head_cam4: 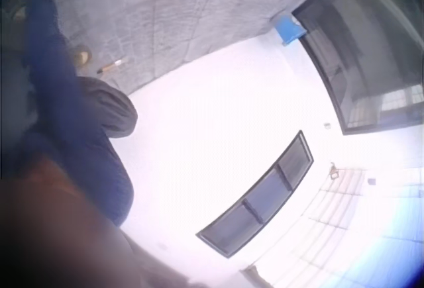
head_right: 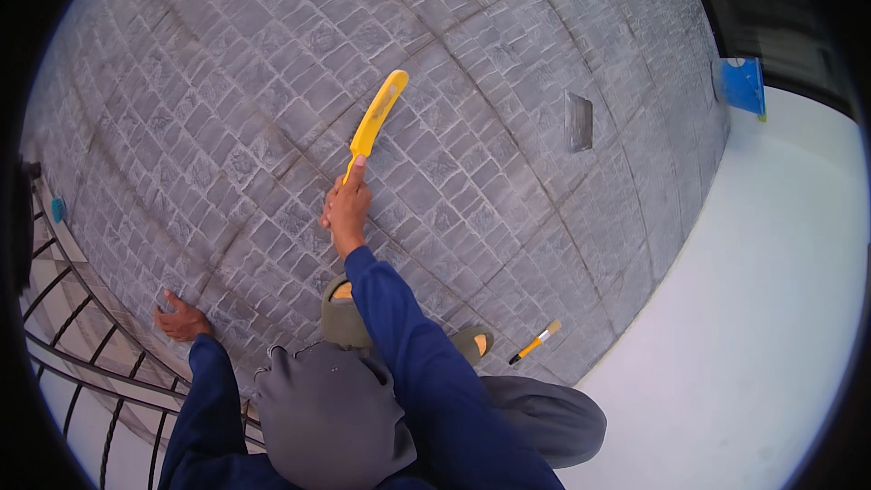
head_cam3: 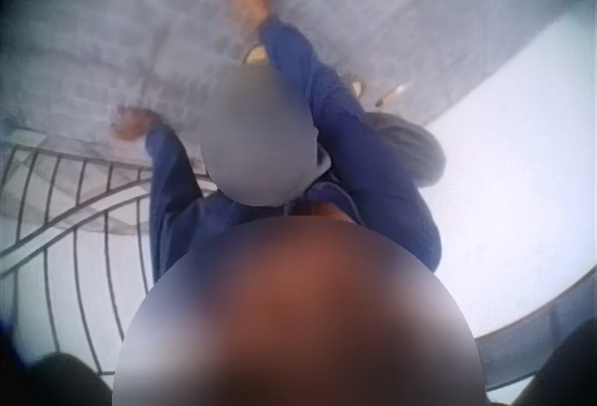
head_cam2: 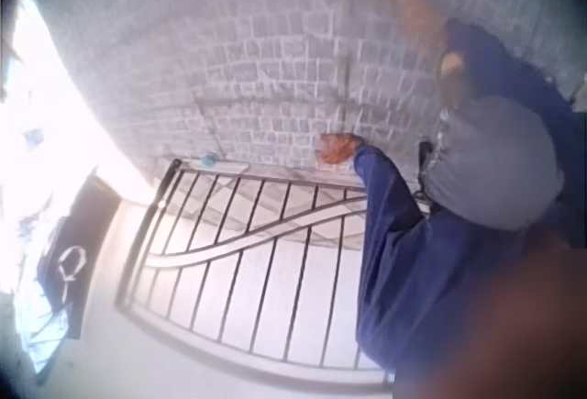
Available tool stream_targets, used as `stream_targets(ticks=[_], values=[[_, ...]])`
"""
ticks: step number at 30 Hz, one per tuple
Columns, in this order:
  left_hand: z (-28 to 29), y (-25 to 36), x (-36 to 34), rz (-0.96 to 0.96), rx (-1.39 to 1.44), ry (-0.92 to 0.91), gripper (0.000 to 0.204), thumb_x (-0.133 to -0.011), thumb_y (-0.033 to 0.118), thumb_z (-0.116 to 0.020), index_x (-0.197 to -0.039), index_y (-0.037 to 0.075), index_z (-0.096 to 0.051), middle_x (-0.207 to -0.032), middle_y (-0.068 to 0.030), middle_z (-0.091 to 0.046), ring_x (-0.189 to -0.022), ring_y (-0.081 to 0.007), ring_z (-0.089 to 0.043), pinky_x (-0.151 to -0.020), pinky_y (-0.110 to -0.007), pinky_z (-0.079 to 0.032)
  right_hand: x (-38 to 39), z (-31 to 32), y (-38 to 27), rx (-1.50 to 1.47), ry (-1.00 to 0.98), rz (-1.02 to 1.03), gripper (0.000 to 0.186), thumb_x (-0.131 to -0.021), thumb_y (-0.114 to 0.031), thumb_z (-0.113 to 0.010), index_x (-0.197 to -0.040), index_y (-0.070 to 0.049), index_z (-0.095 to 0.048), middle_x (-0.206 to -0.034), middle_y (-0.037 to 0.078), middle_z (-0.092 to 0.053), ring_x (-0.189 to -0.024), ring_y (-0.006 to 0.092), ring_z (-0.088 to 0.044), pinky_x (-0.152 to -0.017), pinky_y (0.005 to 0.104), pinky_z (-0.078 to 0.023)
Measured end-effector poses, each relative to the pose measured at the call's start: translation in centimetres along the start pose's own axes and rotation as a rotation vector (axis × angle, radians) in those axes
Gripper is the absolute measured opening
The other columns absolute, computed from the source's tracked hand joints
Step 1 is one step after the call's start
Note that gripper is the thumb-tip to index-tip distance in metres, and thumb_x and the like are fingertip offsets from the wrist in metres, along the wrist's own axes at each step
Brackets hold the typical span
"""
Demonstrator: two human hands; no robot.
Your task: The person cleans a tiled floor using a yellow brush and a paintbrush, then applies grout to the tile joints with a putty knife. They work methodically across the floor, brushing and spreading grout into the gaps between tiles.
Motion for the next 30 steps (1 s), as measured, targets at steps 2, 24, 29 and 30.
stream_targets(ticks=[2, 24, 29, 30], values=[[0.1, 0.1, 0.0, 0.011, -0.009, 0.011, 0.071, -0.091, 0.068, -0.051, -0.133, 0.01, -0.054, -0.14, -0.0111, -0.051, -0.132, -0.0304, -0.046, -0.108, -0.046, -0.035, -5.0, -0.2, -5.0, -0.088, -0.005, 0.116, 0.063, -0.094, -0.074, -0.035, -0.076, -0.014, -0.04, -0.052, -0.003, -0.033, -0.037, 0.0112, -0.033, -0.037, 0.0291, -0.03], [-0.3, -0.3, 0.0, 0.024, -0.045, 0.059, 0.07, -0.089, 0.071, -0.052, -0.13, 0.015, -0.059, -0.134, -0.0071, -0.057, -0.127, -0.0282, -0.051, -0.106, -0.045, -0.038, -8.9, 0.6, -15.5, -0.035, -0.09, -0.017, 0.062, -0.094, -0.073, -0.037, -0.08, -0.013, -0.041, -0.057, -0.004, -0.03, -0.042, 0.0081, -0.028, -0.041, 0.0263, -0.028], [0.4, 0.6, 0.0, 0.055, -0.017, 0.016, 0.075, -0.087, 0.074, -0.049, -0.132, 0.015, -0.057, -0.136, -0.0086, -0.055, -0.128, -0.0297, -0.05, -0.104, -0.049, -0.038, -2.1, 7.5, -25.3, 0.745, -0.155, 0.2, 0.061, -0.094, -0.069, -0.045, -0.071, -0.013, -0.042, -0.054, -0.005, -0.035, -0.042, 0.006, -0.034, -0.039, 0.0249, -0.031], [0.4, 0.7, -0.1, 0.059, -0.002, -0.007, 0.076, -0.087, 0.075, -0.048, -0.133, 0.014, -0.056, -0.136, -0.0095, -0.054, -0.128, -0.03, -0.05, -0.104, -0.05, -0.038, -0.3, 9.5, -26.8, 0.907, -0.177, 0.201, 0.062, -0.093, -0.068, -0.049, -0.069, -0.011, -0.046, -0.053, -0.005, -0.036, -0.042, 0.0058, -0.035, -0.039, 0.0246, -0.031]])
Point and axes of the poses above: each hand's wrist, its own x-axis away from the middle knuckle, its own z-axis out of the back of the hand, y = z × x, the point moved 5 cm from there along -x, towards the middle knuckle
